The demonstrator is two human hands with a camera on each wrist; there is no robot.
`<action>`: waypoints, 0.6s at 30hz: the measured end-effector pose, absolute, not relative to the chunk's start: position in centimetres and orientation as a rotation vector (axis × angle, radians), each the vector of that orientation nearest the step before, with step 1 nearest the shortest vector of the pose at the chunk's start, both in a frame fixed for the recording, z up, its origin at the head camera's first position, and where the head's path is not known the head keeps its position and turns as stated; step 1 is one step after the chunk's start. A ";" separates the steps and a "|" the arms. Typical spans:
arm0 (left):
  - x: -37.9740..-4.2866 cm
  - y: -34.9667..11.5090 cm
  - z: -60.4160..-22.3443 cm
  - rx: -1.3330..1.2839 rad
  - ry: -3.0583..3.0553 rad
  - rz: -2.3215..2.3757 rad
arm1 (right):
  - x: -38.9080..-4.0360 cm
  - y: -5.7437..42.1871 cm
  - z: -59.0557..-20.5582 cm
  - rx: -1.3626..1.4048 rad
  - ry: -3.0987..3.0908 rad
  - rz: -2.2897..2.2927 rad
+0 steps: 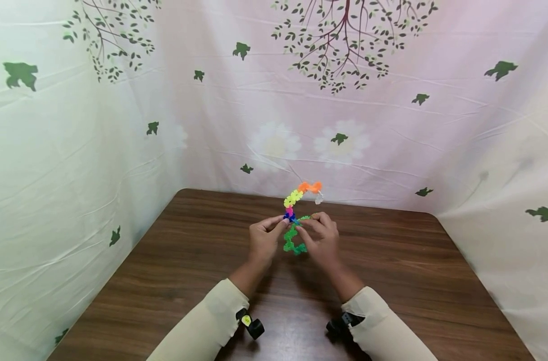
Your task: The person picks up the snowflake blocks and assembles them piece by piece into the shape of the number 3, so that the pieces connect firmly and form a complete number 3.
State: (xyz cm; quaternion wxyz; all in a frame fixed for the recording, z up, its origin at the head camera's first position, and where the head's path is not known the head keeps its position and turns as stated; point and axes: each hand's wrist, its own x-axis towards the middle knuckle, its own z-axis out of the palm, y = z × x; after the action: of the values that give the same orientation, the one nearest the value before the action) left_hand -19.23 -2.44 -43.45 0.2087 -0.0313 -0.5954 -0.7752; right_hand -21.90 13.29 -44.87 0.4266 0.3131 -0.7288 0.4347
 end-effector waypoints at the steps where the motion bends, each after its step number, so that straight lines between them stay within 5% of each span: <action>1: -19.2 -2.4 -43.4 -0.090 -1.655 -2.163 | -21.9 13.2 -44.9 0.779 -1.823 1.092; 18: -19.1 -2.7 -43.7 -0.370 -1.864 -1.918 | -22.6 13.5 -44.7 0.624 -1.759 1.422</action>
State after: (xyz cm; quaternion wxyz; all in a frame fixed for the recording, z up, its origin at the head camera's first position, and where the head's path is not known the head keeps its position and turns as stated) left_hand -19.12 -2.66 -43.69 0.2189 -0.1336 -0.6736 -0.6932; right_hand -22.61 13.46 -44.67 0.3874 0.2451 -0.6911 0.5588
